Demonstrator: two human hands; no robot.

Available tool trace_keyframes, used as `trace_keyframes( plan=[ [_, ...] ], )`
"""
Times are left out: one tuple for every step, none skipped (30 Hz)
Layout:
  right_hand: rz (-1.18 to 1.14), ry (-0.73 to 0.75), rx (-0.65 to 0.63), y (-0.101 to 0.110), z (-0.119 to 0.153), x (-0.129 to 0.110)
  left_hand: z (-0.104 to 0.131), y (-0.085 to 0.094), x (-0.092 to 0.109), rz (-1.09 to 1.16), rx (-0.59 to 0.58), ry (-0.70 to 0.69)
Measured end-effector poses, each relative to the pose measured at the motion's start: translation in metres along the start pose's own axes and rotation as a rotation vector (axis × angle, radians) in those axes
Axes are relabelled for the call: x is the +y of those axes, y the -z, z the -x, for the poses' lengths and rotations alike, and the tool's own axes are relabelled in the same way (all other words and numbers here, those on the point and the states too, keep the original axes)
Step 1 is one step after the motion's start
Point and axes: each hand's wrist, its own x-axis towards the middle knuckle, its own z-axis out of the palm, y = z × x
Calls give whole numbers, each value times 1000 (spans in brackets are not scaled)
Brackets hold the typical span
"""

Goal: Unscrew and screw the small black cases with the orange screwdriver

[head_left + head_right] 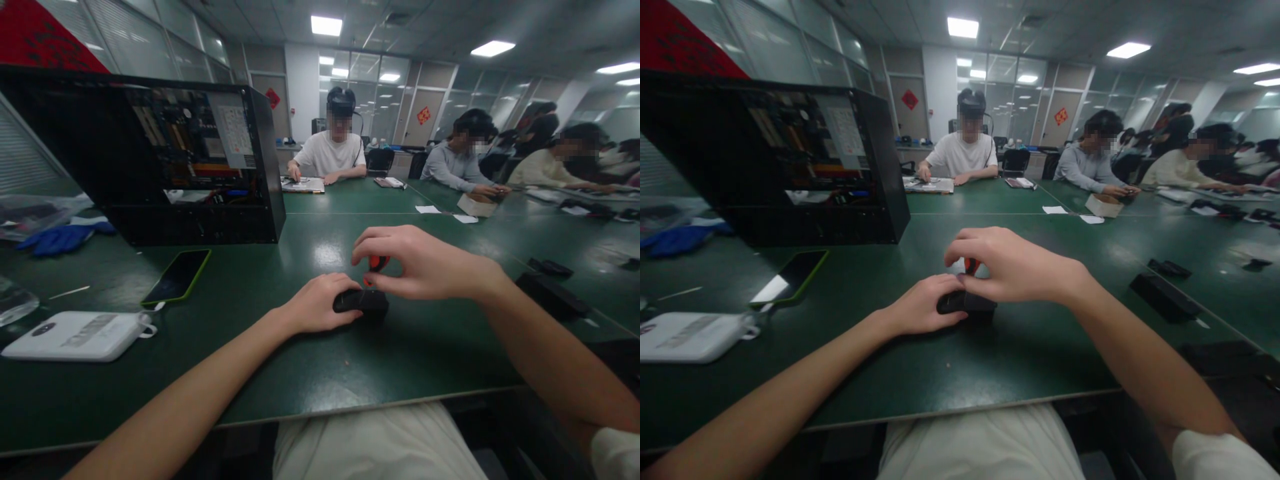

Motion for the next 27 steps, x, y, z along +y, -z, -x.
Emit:
trace_keyframes(
  plan=[
    [31,-15,-10,1,-3,-1,0,0,1,4,1,2],
    [43,-21,-16,1,-5,-1,0,0,1,8,3,3],
    [29,-16,-21,1,-6,-1,-1,1,2,11,5,2],
    [-7,-3,-31,2,-5,0,-1,1,3,14,4,1],
    [-52,10,-41,2,-4,0,-1,2,3,16,1,1],
    [-91,13,-47,4,0,2,-1,4,3,14,-7,1],
    [-113,0,-52,5,5,4,-1,5,4,9,-18,2],
    [-114,-34,-58,6,11,6,-1,7,3,0,-31,5],
    [-102,-82,-70,7,19,10,0,10,3,-12,-46,9],
    [-86,-140,-96,7,28,14,0,12,2,-26,-60,13],
    [-73,-201,-135,6,37,18,1,14,2,-37,-72,17],
    [-71,-259,-182,4,48,24,1,17,2,-44,-83,18],
    [-81,-305,-225,2,59,29,1,18,3,-45,-89,19],
    [-98,-344,-249,-2,72,35,0,19,4,-39,-91,19],
    [-116,-377,-247,-6,84,40,-1,19,7,-29,-89,18],
    [-131,-410,-224,-11,97,45,-3,18,10,-17,-85,18],
    [-142,-446,-186,-15,110,49,-6,16,14,-5,-83,19],
    [-148,-483,-142,-19,122,53,-9,14,17,-1,-85,18],
    [-151,-519,-101,-23,133,55,-13,11,20,-5,-91,19],
    [-152,-551,-64,-26,143,57,-16,8,23,-13,-96,23],
    [-152,-574,-34,-28,150,58,-19,4,25,-22,-99,29],
    [-152,-588,-13,-30,155,58,-21,2,25,-27,-97,38],
    [-151,-592,-1,-31,158,57,-22,-1,25,-26,-92,44],
    [-150,-590,3,-32,158,56,-22,-3,25,-21,-85,46],
    [-148,-580,1,-34,157,55,-22,-5,24,-13,-75,46],
    [-147,-565,-7,-35,155,53,-22,-6,24,-3,-66,43],
    [-148,-550,-16,-37,152,51,-21,-7,23,6,-58,39]
  ],
)
